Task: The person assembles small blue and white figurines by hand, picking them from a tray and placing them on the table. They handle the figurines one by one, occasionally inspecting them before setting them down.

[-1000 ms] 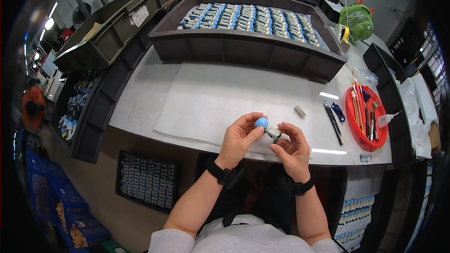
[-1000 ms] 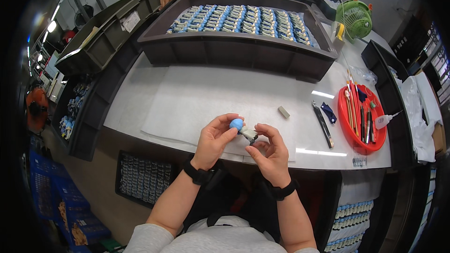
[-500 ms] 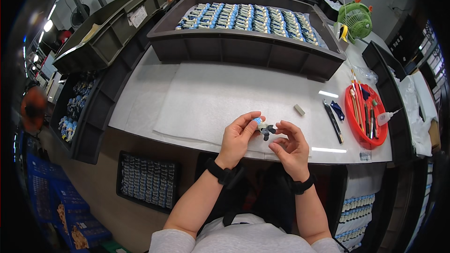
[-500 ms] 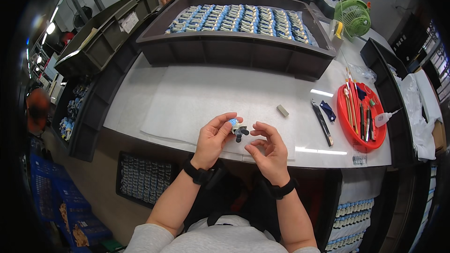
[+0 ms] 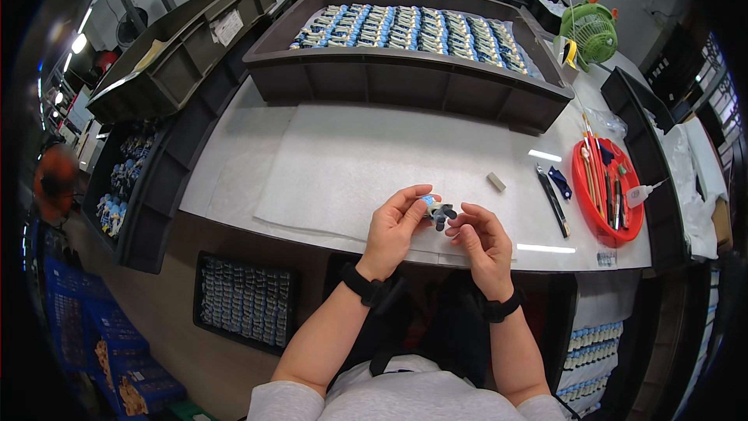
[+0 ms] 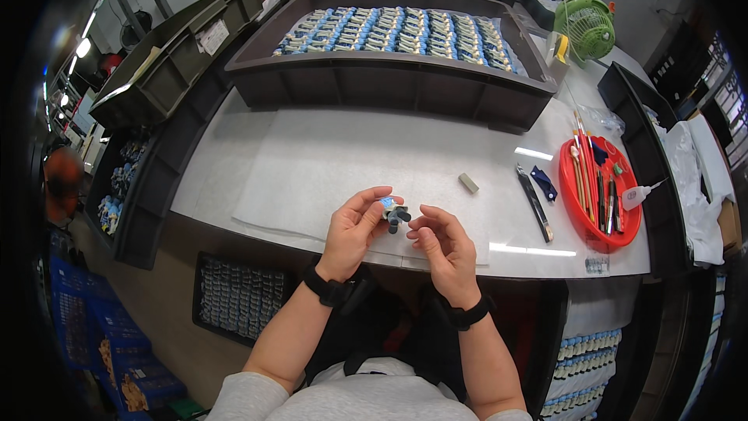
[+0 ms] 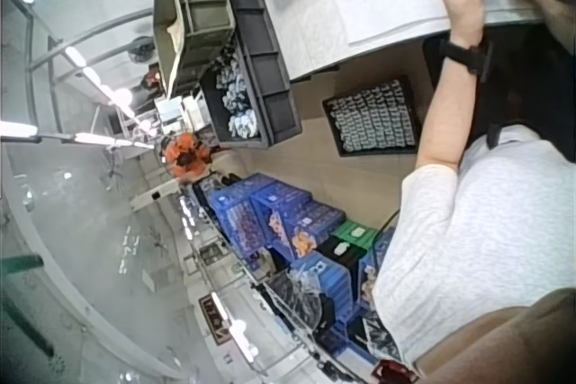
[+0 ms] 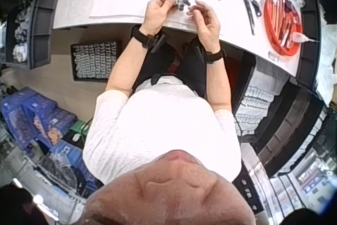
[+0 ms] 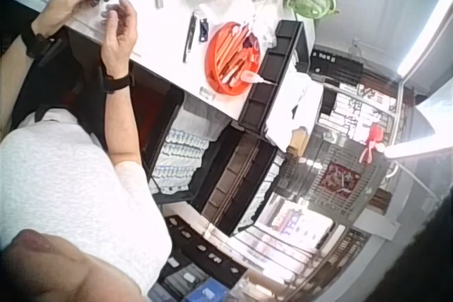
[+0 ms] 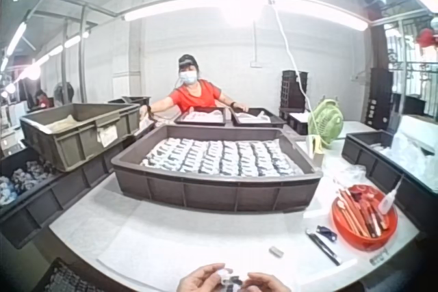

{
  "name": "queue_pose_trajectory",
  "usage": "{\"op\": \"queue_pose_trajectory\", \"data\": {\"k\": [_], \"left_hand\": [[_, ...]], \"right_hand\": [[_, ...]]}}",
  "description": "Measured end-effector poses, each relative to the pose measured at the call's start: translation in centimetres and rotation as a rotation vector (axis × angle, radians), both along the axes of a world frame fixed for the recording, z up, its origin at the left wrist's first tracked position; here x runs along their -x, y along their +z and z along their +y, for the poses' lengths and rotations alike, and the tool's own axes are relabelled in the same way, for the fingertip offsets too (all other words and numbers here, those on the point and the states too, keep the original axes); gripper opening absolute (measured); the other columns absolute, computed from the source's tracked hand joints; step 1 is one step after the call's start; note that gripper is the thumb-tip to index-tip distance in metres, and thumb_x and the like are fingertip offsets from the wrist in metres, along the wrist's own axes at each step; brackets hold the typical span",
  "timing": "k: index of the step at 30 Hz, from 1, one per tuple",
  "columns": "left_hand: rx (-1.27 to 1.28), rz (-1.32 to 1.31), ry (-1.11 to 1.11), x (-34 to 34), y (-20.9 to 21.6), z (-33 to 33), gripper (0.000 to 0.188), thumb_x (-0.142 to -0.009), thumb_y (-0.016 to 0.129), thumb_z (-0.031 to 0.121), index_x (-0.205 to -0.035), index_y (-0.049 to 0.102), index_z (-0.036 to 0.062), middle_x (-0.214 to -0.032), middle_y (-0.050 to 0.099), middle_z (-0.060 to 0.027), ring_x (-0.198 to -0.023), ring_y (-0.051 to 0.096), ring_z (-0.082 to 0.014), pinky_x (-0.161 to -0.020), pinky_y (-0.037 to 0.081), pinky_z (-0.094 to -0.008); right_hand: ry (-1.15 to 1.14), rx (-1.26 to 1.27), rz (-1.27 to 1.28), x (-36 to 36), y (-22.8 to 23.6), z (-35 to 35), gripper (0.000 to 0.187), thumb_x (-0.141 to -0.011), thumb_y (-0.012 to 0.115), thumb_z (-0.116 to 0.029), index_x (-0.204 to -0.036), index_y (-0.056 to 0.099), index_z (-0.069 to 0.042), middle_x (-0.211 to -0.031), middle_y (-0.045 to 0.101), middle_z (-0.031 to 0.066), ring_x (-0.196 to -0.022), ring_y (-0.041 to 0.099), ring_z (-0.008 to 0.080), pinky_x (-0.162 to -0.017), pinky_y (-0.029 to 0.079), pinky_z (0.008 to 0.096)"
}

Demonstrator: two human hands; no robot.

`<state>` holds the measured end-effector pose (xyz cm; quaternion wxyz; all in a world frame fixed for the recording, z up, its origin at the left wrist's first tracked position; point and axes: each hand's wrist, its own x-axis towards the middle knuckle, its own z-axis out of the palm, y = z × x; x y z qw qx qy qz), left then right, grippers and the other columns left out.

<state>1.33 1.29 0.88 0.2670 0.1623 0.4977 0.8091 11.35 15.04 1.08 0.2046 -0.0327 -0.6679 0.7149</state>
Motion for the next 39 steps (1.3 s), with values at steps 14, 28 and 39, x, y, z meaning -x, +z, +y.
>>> {"op": "queue_pose_trajectory", "data": {"k": [14,28,39], "left_hand": [[-0.003,0.027,-0.030,0.10,-0.10,-0.07,0.028,-0.097,0.050,0.012,-0.124,0.053,0.0027,-0.112,0.063,-0.0089,-0.099,0.060,-0.0118,-0.085,0.051,-0.0249],[-0.021,0.019,-0.030,0.04,-0.04,-0.08,0.028,-0.097,0.050,0.010,-0.123,0.053,0.0020,-0.112,0.063,-0.0099,-0.101,0.060,-0.0122,-0.086,0.051,-0.0257],[0.035,0.052,-0.047,0.33,-0.62,-0.05,0.029,-0.100,0.043,0.012,-0.126,0.048,0.0000,-0.114,0.061,-0.0138,-0.101,0.062,-0.0194,-0.087,0.052,-0.0297]], "right_hand": [[0.025,0.034,-0.015,-0.07,-0.19,0.06,0.029,-0.096,0.052,-0.010,-0.123,0.051,0.000,-0.103,0.062,0.0101,-0.091,0.062,0.0151,-0.077,0.050,0.0255],[0.024,0.020,-0.018,-0.06,-0.04,-0.03,0.028,-0.097,0.051,-0.011,-0.123,0.051,0.000,-0.101,0.062,0.0096,-0.090,0.062,0.0149,-0.076,0.050,0.0252],[0.027,0.026,-0.017,-0.05,-0.11,0.05,0.028,-0.097,0.052,-0.011,-0.122,0.052,0.001,-0.101,0.062,0.0093,-0.090,0.062,0.0145,-0.077,0.050,0.0249]]}}
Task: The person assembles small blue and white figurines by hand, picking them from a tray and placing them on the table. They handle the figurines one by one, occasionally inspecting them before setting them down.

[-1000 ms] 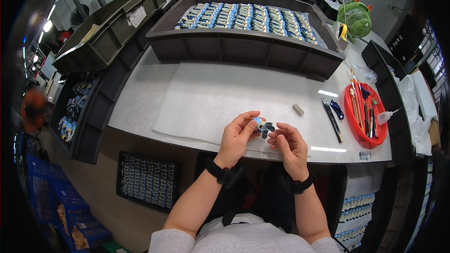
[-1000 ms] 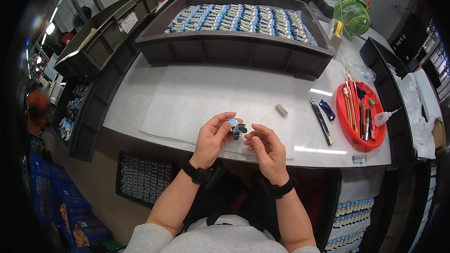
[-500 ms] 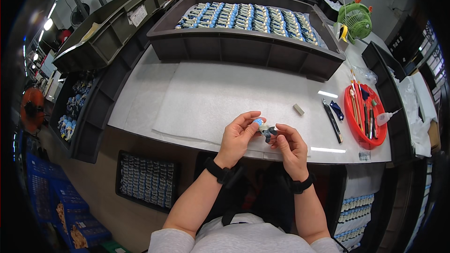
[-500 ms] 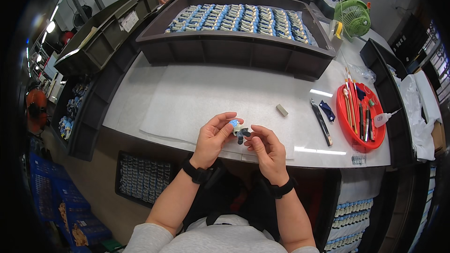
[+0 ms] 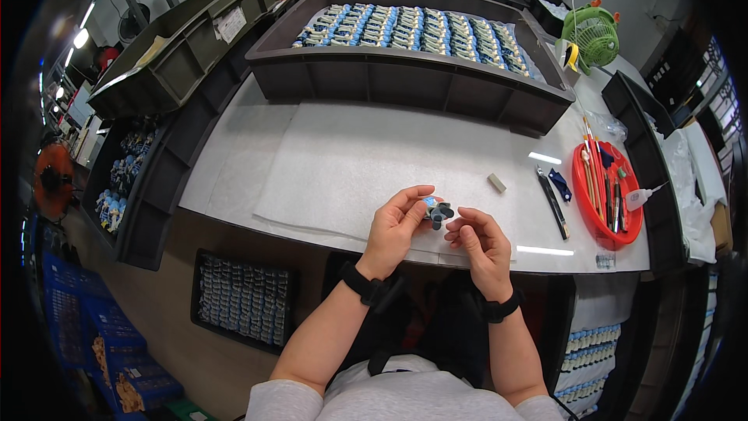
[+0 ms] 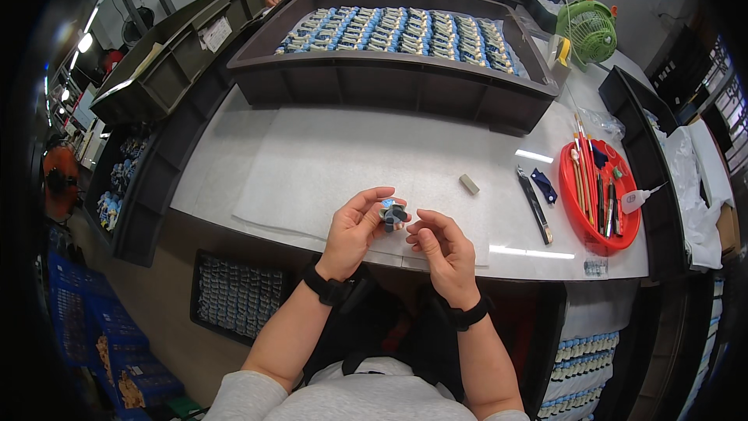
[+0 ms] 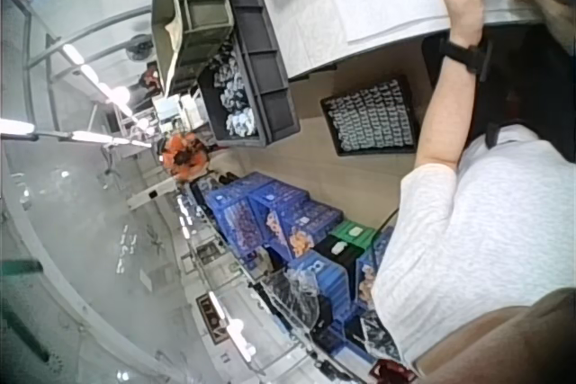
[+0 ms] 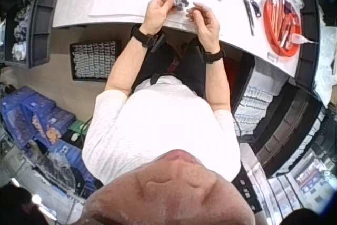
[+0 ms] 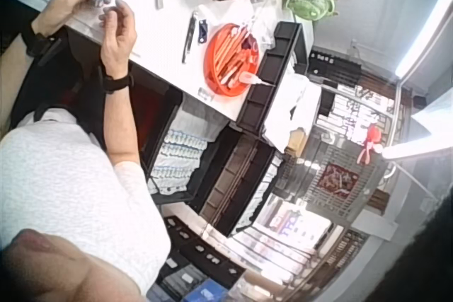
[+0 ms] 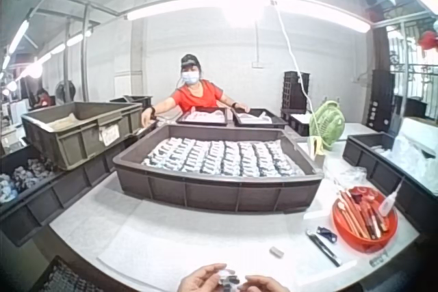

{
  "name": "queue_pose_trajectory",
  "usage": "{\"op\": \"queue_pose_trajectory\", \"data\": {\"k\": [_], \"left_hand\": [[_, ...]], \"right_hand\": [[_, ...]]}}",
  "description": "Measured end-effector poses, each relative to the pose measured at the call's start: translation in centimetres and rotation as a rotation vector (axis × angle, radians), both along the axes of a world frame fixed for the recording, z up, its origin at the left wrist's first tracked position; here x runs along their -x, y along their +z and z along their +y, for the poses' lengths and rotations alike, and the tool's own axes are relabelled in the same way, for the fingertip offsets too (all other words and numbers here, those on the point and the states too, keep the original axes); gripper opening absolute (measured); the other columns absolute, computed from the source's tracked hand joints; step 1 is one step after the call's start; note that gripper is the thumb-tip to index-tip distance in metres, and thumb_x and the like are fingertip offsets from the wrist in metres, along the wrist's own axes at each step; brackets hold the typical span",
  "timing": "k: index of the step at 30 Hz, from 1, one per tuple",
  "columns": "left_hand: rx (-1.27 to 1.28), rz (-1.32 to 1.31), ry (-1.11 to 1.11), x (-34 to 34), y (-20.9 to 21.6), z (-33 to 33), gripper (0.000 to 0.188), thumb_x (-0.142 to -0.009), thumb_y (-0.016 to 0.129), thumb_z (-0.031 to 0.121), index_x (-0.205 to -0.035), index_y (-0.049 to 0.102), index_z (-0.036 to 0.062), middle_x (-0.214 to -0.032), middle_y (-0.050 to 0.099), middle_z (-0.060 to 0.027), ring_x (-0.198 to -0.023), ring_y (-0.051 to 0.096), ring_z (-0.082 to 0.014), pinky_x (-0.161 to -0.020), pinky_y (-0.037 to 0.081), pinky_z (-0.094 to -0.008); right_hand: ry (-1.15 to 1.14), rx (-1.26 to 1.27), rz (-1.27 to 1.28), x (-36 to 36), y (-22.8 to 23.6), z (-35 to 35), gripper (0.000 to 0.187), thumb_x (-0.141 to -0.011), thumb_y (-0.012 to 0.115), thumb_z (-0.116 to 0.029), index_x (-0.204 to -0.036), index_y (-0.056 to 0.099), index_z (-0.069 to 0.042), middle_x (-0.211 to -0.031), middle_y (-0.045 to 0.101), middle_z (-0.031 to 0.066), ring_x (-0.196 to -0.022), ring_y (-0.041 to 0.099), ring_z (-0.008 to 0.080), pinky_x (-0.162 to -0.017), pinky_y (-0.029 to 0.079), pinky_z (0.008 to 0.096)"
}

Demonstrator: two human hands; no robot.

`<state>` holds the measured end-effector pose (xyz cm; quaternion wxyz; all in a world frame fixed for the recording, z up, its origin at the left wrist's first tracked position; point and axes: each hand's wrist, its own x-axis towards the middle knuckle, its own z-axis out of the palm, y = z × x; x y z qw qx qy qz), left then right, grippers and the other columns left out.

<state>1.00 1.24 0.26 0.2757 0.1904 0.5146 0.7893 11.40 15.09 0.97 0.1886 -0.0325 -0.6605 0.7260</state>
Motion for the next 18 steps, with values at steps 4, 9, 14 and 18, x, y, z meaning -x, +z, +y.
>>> {"op": "queue_pose_trajectory", "data": {"k": [4,9,14,18], "left_hand": [[-0.021,-0.012,-0.005,-0.1,0.2,0.2,0.029,-0.100,0.042,0.012,-0.126,0.048,-0.0006,-0.113,0.061,-0.0156,-0.101,0.063,-0.0219,-0.087,0.053,-0.0308],[-0.035,-0.011,-0.005,-0.2,0.1,0.0,0.030,-0.100,0.042,0.013,-0.126,0.048,-0.0004,-0.113,0.061,-0.0159,-0.101,0.063,-0.0222,-0.087,0.054,-0.0311],[0.009,-0.029,0.010,-0.3,0.8,-0.7,0.030,-0.099,0.045,0.011,-0.126,0.048,-0.0009,-0.114,0.061,-0.0146,-0.101,0.061,-0.0193,-0.089,0.051,-0.0305],[-0.056,-0.039,0.023,-0.2,0.6,-0.1,0.030,-0.095,0.052,0.005,-0.124,0.051,-0.0005,-0.111,0.062,-0.0110,-0.099,0.060,-0.0137,-0.086,0.051,-0.0259]], "right_hand": [[-0.004,-0.011,-0.002,-0.1,0.0,0.1,0.028,-0.097,0.052,-0.011,-0.122,0.052,0.001,-0.101,0.062,0.0090,-0.090,0.062,0.0144,-0.077,0.050,0.0249],[-0.001,-0.007,0.001,0.0,-0.1,-0.1,0.028,-0.096,0.052,-0.011,-0.121,0.053,0.001,-0.101,0.062,0.0090,-0.090,0.062,0.0145,-0.077,0.051,0.0250],[0.002,-0.007,-0.002,0.0,0.0,-0.6,0.027,-0.097,0.051,-0.012,-0.121,0.053,0.001,-0.101,0.062,0.0091,-0.089,0.062,0.0143,-0.076,0.050,0.0250],[-0.017,0.016,0.009,0.1,0.0,-0.4,0.028,-0.098,0.049,-0.016,-0.120,0.054,0.002,-0.099,0.063,0.0083,-0.086,0.061,0.0131,-0.076,0.050,0.0249]]}}
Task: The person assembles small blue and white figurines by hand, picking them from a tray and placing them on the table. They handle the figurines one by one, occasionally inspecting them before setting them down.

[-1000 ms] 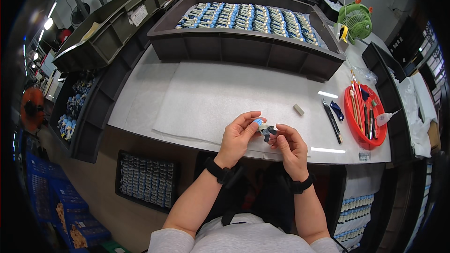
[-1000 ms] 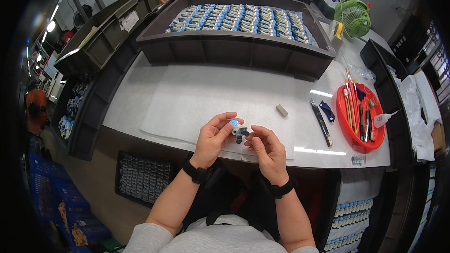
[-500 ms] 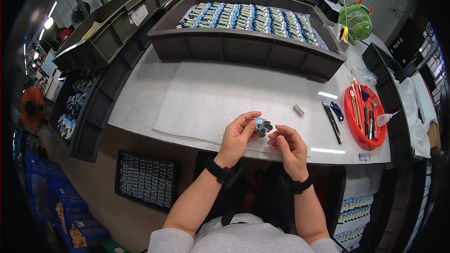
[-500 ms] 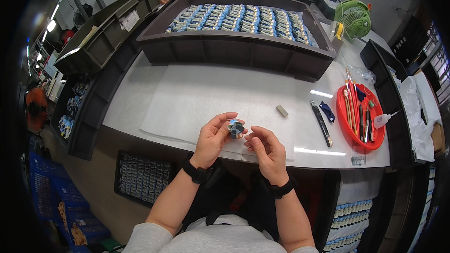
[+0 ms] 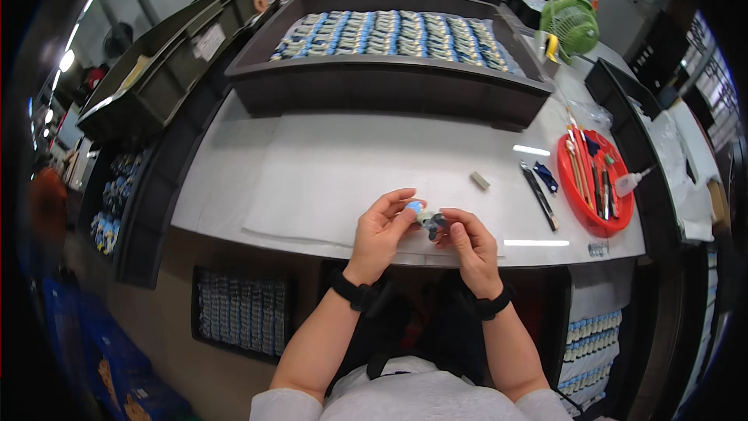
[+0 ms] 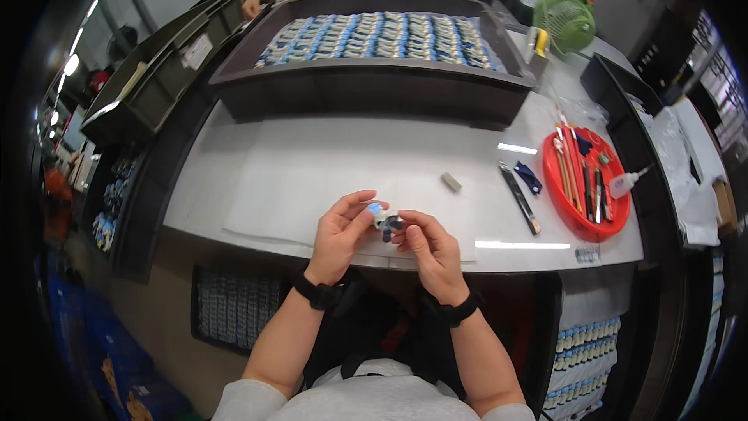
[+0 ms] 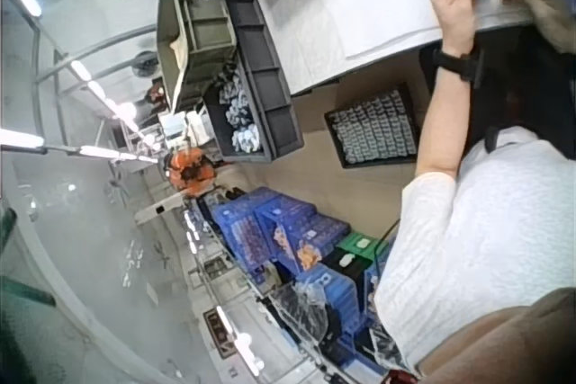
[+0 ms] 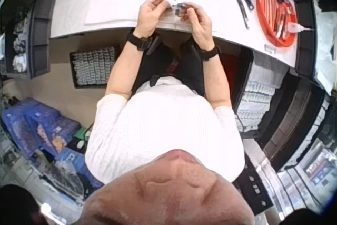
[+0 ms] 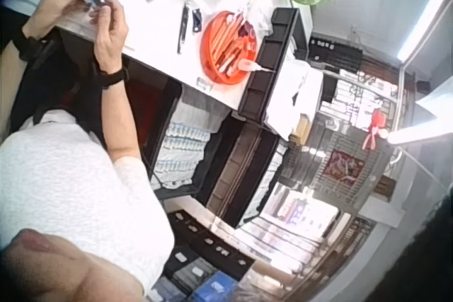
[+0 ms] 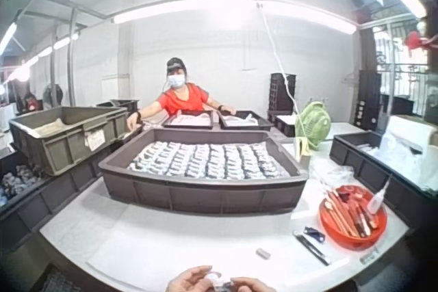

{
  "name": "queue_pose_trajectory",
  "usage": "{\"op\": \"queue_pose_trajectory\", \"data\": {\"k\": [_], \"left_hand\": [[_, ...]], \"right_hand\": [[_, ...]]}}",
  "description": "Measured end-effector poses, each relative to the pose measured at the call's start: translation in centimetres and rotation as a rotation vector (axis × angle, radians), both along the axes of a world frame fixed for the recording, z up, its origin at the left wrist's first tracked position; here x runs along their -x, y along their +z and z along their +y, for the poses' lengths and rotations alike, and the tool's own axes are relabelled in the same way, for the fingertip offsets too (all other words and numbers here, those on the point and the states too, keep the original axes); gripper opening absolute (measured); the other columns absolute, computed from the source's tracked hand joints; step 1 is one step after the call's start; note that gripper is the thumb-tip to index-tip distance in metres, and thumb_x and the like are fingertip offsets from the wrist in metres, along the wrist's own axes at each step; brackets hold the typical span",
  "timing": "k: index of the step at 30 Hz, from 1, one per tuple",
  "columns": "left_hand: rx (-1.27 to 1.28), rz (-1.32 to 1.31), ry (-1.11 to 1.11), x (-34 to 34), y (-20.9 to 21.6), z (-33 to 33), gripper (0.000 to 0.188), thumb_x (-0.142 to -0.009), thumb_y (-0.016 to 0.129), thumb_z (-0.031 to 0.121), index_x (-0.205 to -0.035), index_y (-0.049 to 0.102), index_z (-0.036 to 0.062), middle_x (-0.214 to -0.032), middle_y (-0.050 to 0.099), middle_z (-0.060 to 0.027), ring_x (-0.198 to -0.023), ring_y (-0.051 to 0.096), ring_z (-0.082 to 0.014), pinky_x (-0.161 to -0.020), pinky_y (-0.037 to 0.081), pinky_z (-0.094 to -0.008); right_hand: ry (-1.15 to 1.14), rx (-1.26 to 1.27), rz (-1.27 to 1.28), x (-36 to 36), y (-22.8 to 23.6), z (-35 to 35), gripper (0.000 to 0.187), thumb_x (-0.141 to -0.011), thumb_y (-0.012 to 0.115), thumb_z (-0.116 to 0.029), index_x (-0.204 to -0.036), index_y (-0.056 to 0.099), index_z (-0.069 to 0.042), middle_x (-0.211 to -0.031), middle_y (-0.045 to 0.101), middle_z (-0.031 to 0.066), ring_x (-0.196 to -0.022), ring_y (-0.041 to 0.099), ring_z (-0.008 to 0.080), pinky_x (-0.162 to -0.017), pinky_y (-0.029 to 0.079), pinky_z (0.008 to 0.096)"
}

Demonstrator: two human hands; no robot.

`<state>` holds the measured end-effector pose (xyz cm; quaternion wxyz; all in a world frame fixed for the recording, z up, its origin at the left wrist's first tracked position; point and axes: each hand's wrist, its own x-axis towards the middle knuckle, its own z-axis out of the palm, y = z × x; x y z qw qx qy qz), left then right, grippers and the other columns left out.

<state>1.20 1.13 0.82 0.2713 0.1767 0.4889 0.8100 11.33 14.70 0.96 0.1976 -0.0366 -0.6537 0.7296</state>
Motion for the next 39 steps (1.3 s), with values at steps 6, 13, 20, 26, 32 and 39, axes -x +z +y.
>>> {"op": "queue_pose_trajectory", "data": {"k": [6,13,20,26,32,39], "left_hand": [[-0.021,0.061,0.014,0.0,-0.4,0.7,0.038,-0.088,0.059,-0.003,-0.124,0.048,-0.0044,-0.116,0.059,-0.0152,-0.103,0.059,-0.0185,-0.091,0.048,-0.0284],[-0.017,0.092,0.041,0.0,-0.6,0.0,0.031,-0.090,0.055,-0.001,-0.120,0.051,-0.0027,-0.114,0.058,-0.0140,-0.105,0.056,-0.0217,-0.094,0.045,-0.0333],[0.152,0.180,0.112,1.0,-1.3,0.3,0.031,-0.097,0.051,0.015,-0.122,0.051,-0.0036,-0.114,0.056,-0.0149,-0.103,0.058,-0.0246,-0.091,0.047,-0.0330],[0.578,0.747,0.282,-2.0,-0.8,1.7,0.028,-0.093,0.059,0.015,-0.111,0.058,-0.0066,-0.103,0.063,-0.0169,-0.093,0.061,-0.0244,-0.083,0.051,-0.0339],[0.841,1.232,0.363,-3.8,-0.7,3.8,0.028,-0.091,0.061,0.020,-0.104,0.062,-0.0049,-0.098,0.064,-0.0187,-0.086,0.062,-0.0284,-0.075,0.051,-0.0359],[0.879,1.357,0.421,-4.4,-0.2,4.2,0.022,-0.090,0.063,0.016,-0.099,0.064,-0.0038,-0.091,0.065,-0.0166,-0.077,0.060,-0.0259,-0.068,0.049,-0.0343]], "right_hand": [[-0.062,0.055,0.019,-0.1,0.6,0.2,0.030,-0.092,0.060,-0.019,-0.115,0.057,0.001,-0.087,0.062,0.0060,-0.076,0.057,0.0092,-0.067,0.049,0.0244],[-0.114,-0.172,0.162,-0.1,0.0,0.6,0.025,-0.075,0.061,-0.009,-0.098,0.062,0.001,-0.078,0.061,0.0115,-0.065,0.057,0.0190,-0.060,0.047,0.0302],[-0.252,-0.180,0.145,-8.9,1.3,6.4,0.033,-0.082,0.063,-0.004,-0.115,0.059,0.000,-0.103,0.066,0.0114,-0.095,0.063,0.0146,-0.080,0.052,0.0283],[-0.986,-0.073,0.108,-25.5,-4.3,20.5,0.025,-0.083,0.064,0.000,-0.108,0.063,-0.003,-0.098,0.064,0.0046,-0.089,0.061,0.0110,-0.078,0.050,0.0242],[-1.740,-0.316,-0.207,-45.8,-13.3,32.9,0.026,-0.079,0.064,0.004,-0.104,0.064,-0.002,-0.089,0.067,0.0050,-0.078,0.063,0.0110,-0.072,0.051,0.0253],[-1.779,-0.376,-0.861,-50.6,-16.2,37.3,0.027,-0.072,0.071,0.002,-0.099,0.068,-0.003,-0.088,0.069,0.0087,-0.078,0.065,0.0160,-0.074,0.051,0.0288]]}}
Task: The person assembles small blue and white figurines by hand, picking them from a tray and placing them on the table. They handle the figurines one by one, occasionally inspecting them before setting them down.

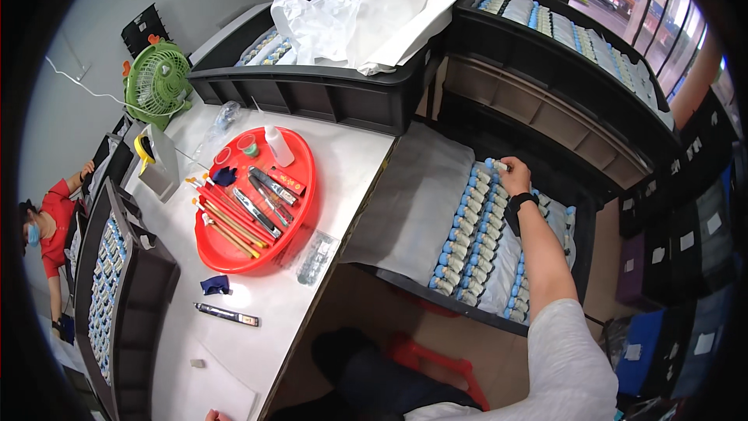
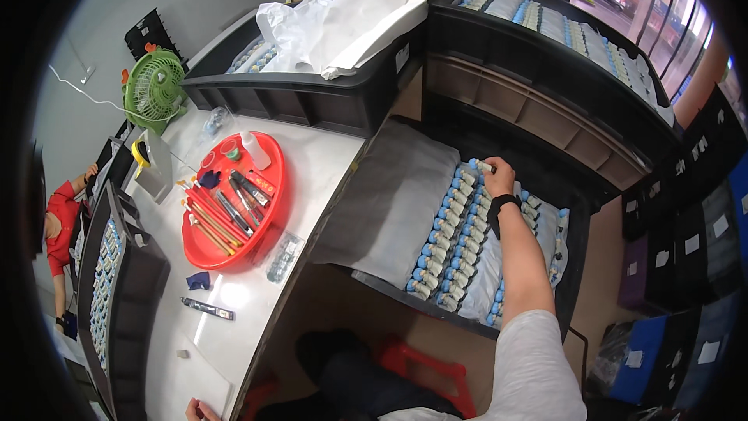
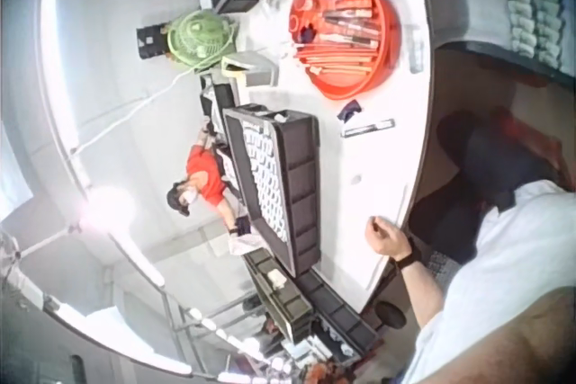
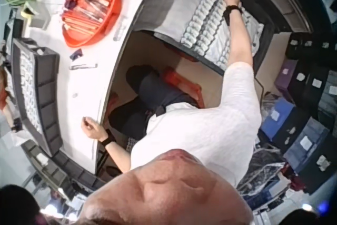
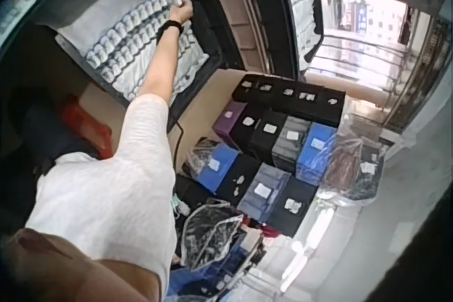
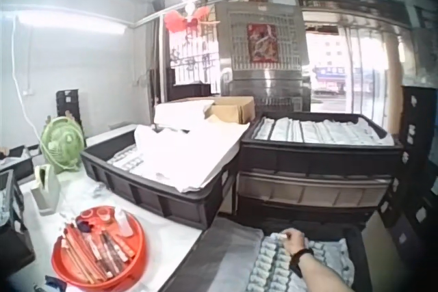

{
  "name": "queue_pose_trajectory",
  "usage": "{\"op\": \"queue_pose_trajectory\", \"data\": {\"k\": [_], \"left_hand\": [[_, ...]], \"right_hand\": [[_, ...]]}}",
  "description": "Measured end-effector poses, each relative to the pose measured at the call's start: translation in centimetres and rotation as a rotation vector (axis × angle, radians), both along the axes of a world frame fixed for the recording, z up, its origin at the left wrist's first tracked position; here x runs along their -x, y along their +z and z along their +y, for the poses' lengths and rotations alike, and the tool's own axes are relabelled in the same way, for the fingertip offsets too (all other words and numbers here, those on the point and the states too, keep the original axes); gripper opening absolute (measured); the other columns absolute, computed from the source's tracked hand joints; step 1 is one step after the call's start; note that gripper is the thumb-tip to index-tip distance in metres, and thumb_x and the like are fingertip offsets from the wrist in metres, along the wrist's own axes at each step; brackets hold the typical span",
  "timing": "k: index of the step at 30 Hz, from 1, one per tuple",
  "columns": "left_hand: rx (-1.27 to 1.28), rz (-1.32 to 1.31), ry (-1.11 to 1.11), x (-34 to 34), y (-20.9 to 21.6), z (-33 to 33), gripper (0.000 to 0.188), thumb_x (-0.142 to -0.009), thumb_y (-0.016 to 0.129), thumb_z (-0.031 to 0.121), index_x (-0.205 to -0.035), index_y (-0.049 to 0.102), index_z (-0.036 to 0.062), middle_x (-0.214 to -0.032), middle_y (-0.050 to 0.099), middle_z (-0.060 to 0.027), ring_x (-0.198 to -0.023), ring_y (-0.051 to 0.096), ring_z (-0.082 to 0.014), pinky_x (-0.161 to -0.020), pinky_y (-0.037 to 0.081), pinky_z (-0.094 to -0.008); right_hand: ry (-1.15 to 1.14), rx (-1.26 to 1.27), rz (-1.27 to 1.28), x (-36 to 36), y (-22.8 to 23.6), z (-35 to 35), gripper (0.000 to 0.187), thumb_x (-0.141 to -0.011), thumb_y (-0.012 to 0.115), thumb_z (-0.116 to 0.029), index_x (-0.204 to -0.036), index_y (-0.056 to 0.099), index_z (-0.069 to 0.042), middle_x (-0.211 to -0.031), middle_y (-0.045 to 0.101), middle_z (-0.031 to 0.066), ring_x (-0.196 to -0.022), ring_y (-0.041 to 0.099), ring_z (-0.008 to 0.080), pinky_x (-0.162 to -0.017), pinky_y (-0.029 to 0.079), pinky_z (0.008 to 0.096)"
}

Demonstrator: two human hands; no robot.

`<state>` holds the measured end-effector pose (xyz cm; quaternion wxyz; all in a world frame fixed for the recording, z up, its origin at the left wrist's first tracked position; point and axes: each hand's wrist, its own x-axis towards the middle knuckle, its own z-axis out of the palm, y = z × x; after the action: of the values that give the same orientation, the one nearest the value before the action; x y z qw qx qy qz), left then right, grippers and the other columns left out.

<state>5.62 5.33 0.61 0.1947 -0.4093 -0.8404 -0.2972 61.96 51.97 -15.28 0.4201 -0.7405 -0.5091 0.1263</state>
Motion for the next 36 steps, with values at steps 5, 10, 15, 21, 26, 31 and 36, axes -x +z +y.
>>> {"op": "queue_pose_trajectory", "data": {"k": [5,10,15,21,26,31,36], "left_hand": [[-0.025,0.027,-0.016,-0.2,-0.1,0.4,0.021,-0.090,0.063,0.015,-0.099,0.064,-0.0037,-0.088,0.065,-0.0161,-0.074,0.060,-0.0256,-0.065,0.050,-0.0339],[-0.013,0.077,-0.028,-0.2,0.0,0.5,0.021,-0.089,0.064,0.015,-0.098,0.064,-0.0039,-0.087,0.065,-0.0160,-0.072,0.060,-0.0256,-0.063,0.050,-0.0340],[-0.037,0.001,0.010,-0.2,-0.3,0.4,0.021,-0.089,0.064,0.016,-0.096,0.065,-0.0040,-0.089,0.065,-0.0161,-0.074,0.060,-0.0258,-0.064,0.050,-0.0341],[-0.015,0.052,-0.001,-0.3,0.1,0.5,0.021,-0.089,0.065,0.016,-0.097,0.065,-0.0036,-0.089,0.065,-0.0164,-0.075,0.060,-0.0267,-0.066,0.050,-0.0349],[-0.038,0.058,0.003,-0.6,0.1,0.8,0.020,-0.089,0.064,0.015,-0.095,0.065,-0.0032,-0.088,0.066,-0.0161,-0.076,0.061,-0.0271,-0.066,0.050,-0.0356],[-0.034,0.053,0.009,-0.6,0.0,0.8,0.019,-0.088,0.064,0.015,-0.095,0.065,-0.0029,-0.087,0.066,-0.0155,-0.075,0.061,-0.0265,-0.066,0.050,-0.0351],[-0.041,0.120,-0.016,-0.3,-0.1,0.4,0.019,-0.088,0.064,0.015,-0.095,0.065,-0.0029,-0.086,0.066,-0.0161,-0.073,0.061,-0.0268,-0.064,0.050,-0.0348]], "right_hand": [[-0.017,0.043,-0.018,-0.2,-2.8,2.9,0.028,-0.071,0.071,0.001,-0.099,0.068,-0.003,-0.092,0.070,0.0102,-0.084,0.066,0.0187,-0.076,0.051,0.0308],[-0.003,0.116,-0.027,0.7,-4.1,3.8,0.024,-0.074,0.068,-0.005,-0.098,0.069,-0.004,-0.093,0.070,0.0105,-0.086,0.067,0.0207,-0.079,0.051,0.0313],[0.011,0.155,0.071,0.5,-4.4,4.3,0.025,-0.077,0.067,-0.009,-0.102,0.068,-0.005,-0.097,0.069,0.0119,-0.092,0.066,0.0215,-0.084,0.050,0.0316],[0.111,0.201,-0.051,1.3,-3.5,3.7,0.034,-0.080,0.067,-0.016,-0.112,0.064,-0.004,-0.108,0.067,0.0154,-0.099,0.064,0.0268,-0.090,0.047,0.0344],[0.116,-0.169,-0.351,4.6,-1.1,2.6,0.029,-0.078,0.062,-0.006,-0.106,0.063,0.000,-0.097,0.066,0.0187,-0.094,0.061,0.0369,-0.086,0.047,0.0427],[0.767,-0.193,-0.071,16.6,5.0,-2.8,0.025,-0.074,0.058,-0.002,-0.098,0.063,0.001,-0.095,0.064,0.0191,-0.097,0.057,0.0367,-0.087,0.045,0.0436],[1.445,0.338,-0.571,28.5,8.7,-9.4,0.030,-0.073,0.061,-0.025,-0.089,0.068,-0.001,-0.078,0.065,0.0206,-0.084,0.063,0.0364,-0.078,0.049,0.0465]]}}
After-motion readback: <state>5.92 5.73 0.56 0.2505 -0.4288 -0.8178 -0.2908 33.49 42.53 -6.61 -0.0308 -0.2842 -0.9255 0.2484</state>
